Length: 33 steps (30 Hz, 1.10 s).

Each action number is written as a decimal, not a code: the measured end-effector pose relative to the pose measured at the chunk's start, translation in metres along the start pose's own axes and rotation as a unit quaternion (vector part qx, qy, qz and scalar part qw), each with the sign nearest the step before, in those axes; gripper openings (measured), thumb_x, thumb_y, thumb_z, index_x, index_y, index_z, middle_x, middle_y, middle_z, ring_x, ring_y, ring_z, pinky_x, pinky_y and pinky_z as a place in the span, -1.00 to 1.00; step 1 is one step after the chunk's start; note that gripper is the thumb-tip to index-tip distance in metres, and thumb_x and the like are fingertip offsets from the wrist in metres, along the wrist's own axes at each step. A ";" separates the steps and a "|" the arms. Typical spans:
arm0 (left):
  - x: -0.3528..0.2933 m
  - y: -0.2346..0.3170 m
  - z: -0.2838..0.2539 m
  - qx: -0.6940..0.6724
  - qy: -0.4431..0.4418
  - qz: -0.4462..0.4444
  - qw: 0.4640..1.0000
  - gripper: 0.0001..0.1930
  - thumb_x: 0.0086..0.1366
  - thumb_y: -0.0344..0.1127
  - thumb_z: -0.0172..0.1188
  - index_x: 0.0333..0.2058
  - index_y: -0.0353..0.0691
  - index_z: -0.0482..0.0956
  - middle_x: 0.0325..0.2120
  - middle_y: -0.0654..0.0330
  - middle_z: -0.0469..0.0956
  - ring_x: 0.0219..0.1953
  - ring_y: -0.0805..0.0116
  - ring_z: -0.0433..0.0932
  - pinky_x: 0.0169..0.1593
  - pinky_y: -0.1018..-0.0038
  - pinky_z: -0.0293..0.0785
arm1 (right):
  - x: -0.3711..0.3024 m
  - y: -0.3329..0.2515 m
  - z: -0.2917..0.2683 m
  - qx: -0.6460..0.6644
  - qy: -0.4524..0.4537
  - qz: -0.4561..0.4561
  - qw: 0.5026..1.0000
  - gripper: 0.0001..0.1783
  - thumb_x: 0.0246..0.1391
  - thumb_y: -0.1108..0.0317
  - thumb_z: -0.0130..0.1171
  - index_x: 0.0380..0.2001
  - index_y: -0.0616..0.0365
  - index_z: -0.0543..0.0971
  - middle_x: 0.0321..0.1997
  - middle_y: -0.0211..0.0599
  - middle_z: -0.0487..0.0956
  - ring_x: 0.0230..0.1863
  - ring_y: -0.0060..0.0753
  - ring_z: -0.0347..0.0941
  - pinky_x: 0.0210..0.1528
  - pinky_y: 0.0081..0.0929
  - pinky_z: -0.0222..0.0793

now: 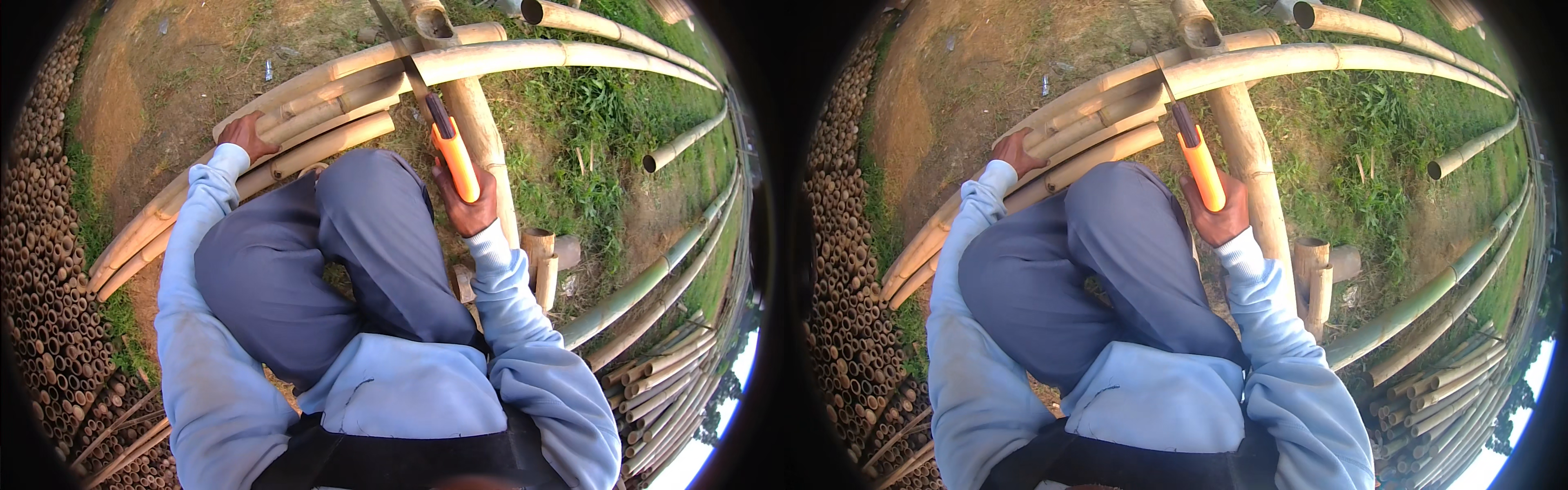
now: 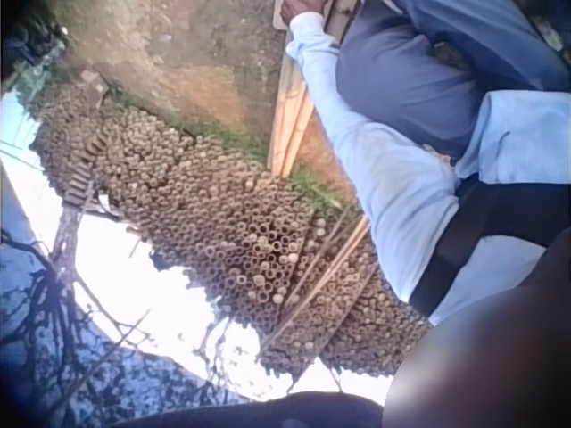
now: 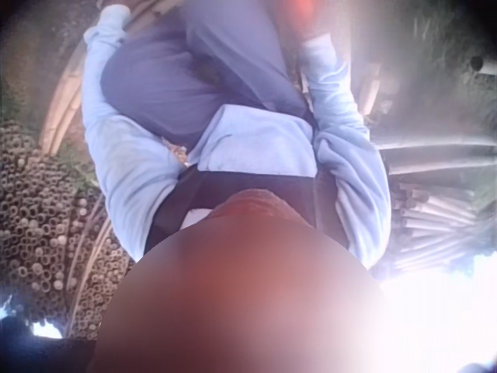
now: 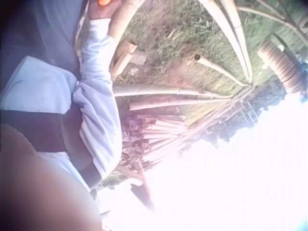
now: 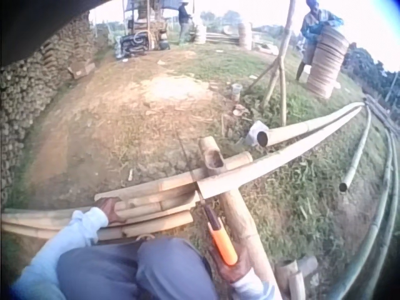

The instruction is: The person sits on the ground and uses a hand saw to cut bamboo poles into shorter sections. They repeatedly position the bamboo on a makeshift stand, saw through it, and then move the cut pieces aside.

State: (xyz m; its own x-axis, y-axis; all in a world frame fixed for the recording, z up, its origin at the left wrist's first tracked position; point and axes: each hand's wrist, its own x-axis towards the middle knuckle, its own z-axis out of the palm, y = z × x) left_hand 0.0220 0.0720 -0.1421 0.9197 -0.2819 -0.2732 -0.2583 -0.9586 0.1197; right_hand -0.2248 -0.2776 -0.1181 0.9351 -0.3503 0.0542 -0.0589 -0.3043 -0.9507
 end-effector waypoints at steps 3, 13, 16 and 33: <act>-0.001 -0.001 0.001 -0.008 0.007 0.006 1.000 -0.10 -0.17 0.02 0.57 0.20 -0.17 0.52 0.02 -0.10 0.63 0.09 -0.05 0.59 0.21 0.18 0.49 | -0.081 -0.021 -0.041 -0.043 -0.030 0.082 0.995 -0.82 0.19 0.40 0.32 -0.40 0.29 0.58 -0.63 -0.35 0.47 -0.58 -0.54 0.37 -0.48 -0.43 0.31; -0.002 0.002 0.000 -0.009 0.006 -0.006 1.000 -0.13 -0.16 0.03 0.56 0.17 -0.17 0.54 0.00 -0.10 0.64 0.08 -0.05 0.59 0.17 0.16 0.52 | 0.022 -0.016 0.002 -0.004 -0.030 0.041 0.999 -0.79 0.21 0.37 0.31 -0.41 0.29 0.56 -0.64 -0.40 0.43 -0.59 -0.61 0.29 -0.51 -0.43 0.26; -0.001 0.002 -0.005 -0.009 -0.014 0.003 1.000 -0.13 -0.15 0.04 0.55 0.18 -0.17 0.53 0.00 -0.10 0.64 0.07 -0.06 0.60 0.17 0.16 0.52 | 0.010 0.000 -0.001 0.014 -0.031 0.032 0.999 -0.78 0.22 0.36 0.31 -0.42 0.28 0.55 -0.64 -0.41 0.44 -0.57 -0.60 0.31 -0.49 -0.44 0.26; 0.012 -0.009 -0.004 -0.040 -0.072 0.006 0.997 0.04 -0.20 0.24 0.57 0.27 -0.13 0.47 0.13 -0.10 0.56 0.20 -0.09 0.51 0.28 0.13 0.42 | 0.040 -0.005 0.003 0.018 -0.041 0.118 0.992 -0.81 0.20 0.36 0.32 -0.27 0.32 0.63 -0.54 -0.48 0.55 -0.49 -0.70 0.41 -0.43 -0.57 0.35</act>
State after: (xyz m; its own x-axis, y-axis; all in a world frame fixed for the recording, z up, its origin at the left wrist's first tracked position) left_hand 0.0361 0.0774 -0.1425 0.8636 -0.3008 -0.4046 -0.2389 -0.9509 0.1970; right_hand -0.1864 -0.2878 -0.1125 0.9224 -0.3336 -0.1945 -0.2682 -0.1912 -0.9442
